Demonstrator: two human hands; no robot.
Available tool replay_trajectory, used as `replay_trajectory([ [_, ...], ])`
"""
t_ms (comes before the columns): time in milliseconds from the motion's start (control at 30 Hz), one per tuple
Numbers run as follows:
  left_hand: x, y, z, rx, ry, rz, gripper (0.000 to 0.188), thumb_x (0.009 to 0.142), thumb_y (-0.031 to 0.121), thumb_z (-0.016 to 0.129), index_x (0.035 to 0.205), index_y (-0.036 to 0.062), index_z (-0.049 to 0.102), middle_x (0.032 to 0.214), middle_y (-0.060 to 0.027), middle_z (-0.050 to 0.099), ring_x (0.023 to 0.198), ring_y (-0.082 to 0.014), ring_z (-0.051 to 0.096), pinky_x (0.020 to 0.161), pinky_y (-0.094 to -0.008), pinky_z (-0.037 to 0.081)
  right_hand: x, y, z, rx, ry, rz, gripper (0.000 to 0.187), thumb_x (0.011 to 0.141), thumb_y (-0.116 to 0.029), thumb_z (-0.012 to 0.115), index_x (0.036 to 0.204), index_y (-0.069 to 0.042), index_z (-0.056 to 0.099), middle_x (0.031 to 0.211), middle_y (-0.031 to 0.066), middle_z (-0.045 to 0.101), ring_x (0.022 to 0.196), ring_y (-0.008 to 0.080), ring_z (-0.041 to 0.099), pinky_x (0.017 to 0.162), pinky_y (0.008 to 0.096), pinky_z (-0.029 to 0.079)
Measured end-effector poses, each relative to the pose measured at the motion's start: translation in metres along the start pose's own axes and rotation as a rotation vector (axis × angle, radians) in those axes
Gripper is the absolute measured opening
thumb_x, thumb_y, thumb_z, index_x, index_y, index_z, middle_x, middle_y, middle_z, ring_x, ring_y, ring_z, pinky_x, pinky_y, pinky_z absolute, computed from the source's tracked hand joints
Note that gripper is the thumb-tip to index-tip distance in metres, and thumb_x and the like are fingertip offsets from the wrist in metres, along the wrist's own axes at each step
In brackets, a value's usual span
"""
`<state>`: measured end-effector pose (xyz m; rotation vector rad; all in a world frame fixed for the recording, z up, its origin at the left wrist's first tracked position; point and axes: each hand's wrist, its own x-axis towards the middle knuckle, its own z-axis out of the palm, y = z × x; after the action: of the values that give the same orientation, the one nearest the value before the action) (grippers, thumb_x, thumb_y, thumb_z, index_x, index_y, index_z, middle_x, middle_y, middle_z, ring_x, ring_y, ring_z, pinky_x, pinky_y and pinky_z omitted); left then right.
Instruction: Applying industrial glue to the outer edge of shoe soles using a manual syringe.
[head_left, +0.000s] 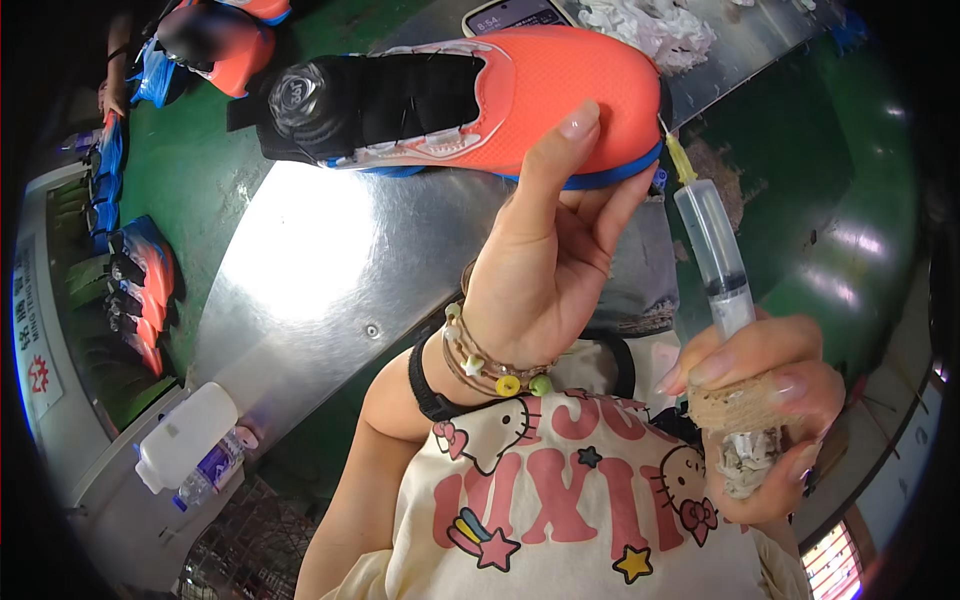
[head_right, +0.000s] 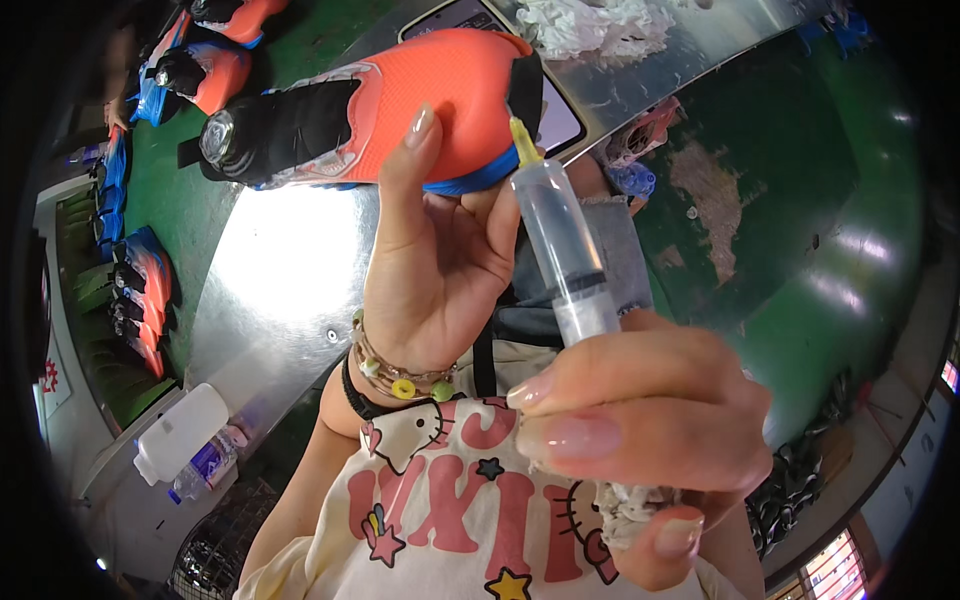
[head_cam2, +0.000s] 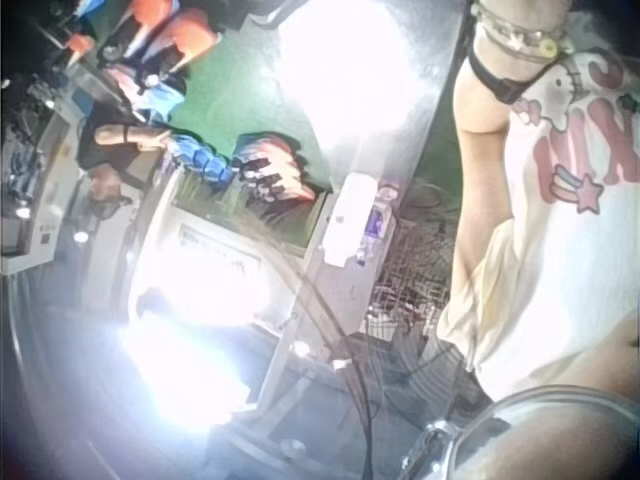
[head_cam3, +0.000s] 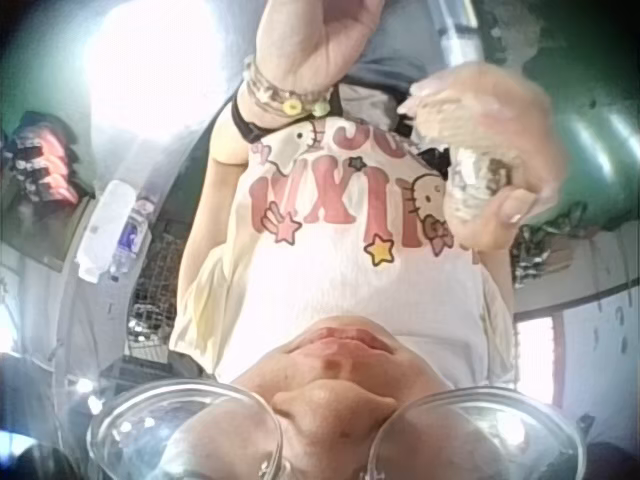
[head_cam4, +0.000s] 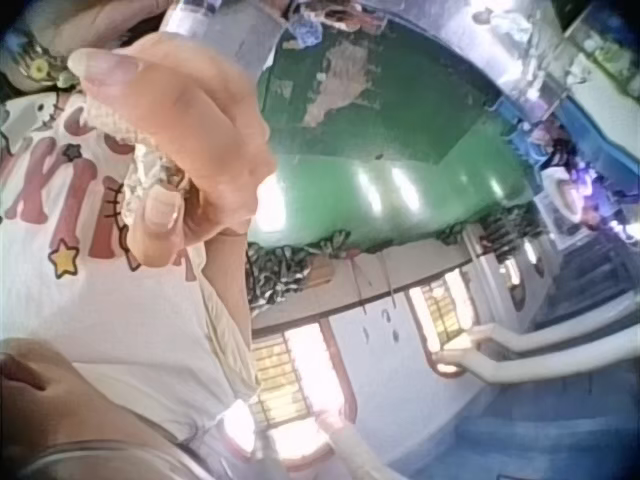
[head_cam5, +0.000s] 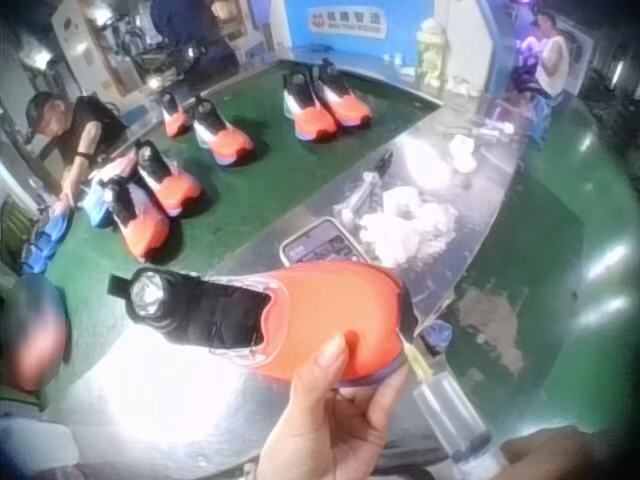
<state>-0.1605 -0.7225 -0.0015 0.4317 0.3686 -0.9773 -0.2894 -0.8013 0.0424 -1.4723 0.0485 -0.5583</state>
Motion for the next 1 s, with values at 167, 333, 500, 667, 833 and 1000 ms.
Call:
replay_trajectory([
  [167, -0.005, 0.001, 0.01, 0.013, 0.03, 0.028, 0.035, 0.078, 0.023, 0.062, 0.105, 0.0028, 0.051, 0.101, -0.0062, 0.057, 0.091, -0.0149, 0.057, 0.083, -0.022, 0.048, 0.001, 0.002, -0.018, -0.039, -0.179, -0.042, 0.038, 0.086, -0.036, 0.037, 0.105, -0.003, 0.042, 0.088, 0.0189, 0.045, 0.06, 0.0242, 0.048, 0.053, 0.0326, 0.047],
  [333, 0.002, 0.001, 0.01, 0.039, 0.042, 0.039, 0.035, 0.078, 0.024, 0.062, 0.105, 0.0042, 0.052, 0.104, -0.0058, 0.056, 0.093, -0.0151, 0.056, 0.083, -0.0225, 0.047, -0.002, 0.014, -0.018, -0.022, -0.116, -0.077, 0.039, 0.087, -0.037, 0.035, 0.103, -0.002, 0.042, 0.088, 0.0193, 0.045, 0.059, 0.0242, 0.048, 0.052, 0.0327, 0.047],
  [500, -0.007, 0.012, 0.008, 0.036, 0.023, 0.067, 0.037, 0.081, 0.025, 0.058, 0.11, 0.0054, 0.048, 0.108, -0.0051, 0.055, 0.099, -0.0159, 0.053, 0.091, -0.0266, 0.042, 0.002, 0.016, -0.015, 0.017, 0.055, -0.184, 0.044, 0.082, -0.038, 0.039, 0.108, -0.002, 0.039, 0.087, 0.0199, 0.043, 0.055, 0.025, 0.045, 0.048, 0.0323, 0.041],
  [667, -0.051, 0.053, -0.075, 0.103, -0.162, 0.13, 0.067, 0.075, 0.032, 0.063, 0.13, 0.0154, 0.029, 0.129, -0.0026, 0.039, 0.119, -0.0178, 0.037, 0.098, -0.0377, 0.033, 0.011, 0.021, -0.036, -0.012, 0.234, -0.172, 0.051, 0.081, -0.045, 0.041, 0.105, 0.001, 0.039, 0.088, 0.0231, 0.046, 0.06, 0.0252, 0.051, 0.051, 0.0319, 0.044],
  [833, -0.068, 0.193, -0.112, 0.512, 0.422, 0.778, 0.026, 0.083, 0.024, 0.056, 0.102, 0.0069, 0.049, 0.096, -0.0052, 0.053, 0.06, -0.0067, 0.051, 0.057, -0.0197, 0.044, 0.025, 0.042, -0.036, -0.075, 0.399, -0.091, 0.049, 0.081, -0.037, 0.034, 0.11, 0.002, 0.039, 0.089, 0.0199, 0.046, 0.062, 0.0246, 0.048, 0.055, 0.0321, 0.038],
  [1000, -0.09, 0.382, -0.23, 0.273, 0.692, 0.796, 0.045, 0.074, 0.028, 0.065, 0.105, -0.0013, 0.049, 0.108, -0.0103, 0.053, 0.093, -0.026, 0.057, 0.077, -0.0325, 0.05, 0.041, 0.051, -0.046, -0.06, 0.41, -0.129, 0.049, 0.078, -0.032, 0.034, 0.11, 0.005, 0.04, 0.09, 0.0208, 0.047, 0.064, 0.0244, 0.048, 0.057, 0.0309, 0.037],
])
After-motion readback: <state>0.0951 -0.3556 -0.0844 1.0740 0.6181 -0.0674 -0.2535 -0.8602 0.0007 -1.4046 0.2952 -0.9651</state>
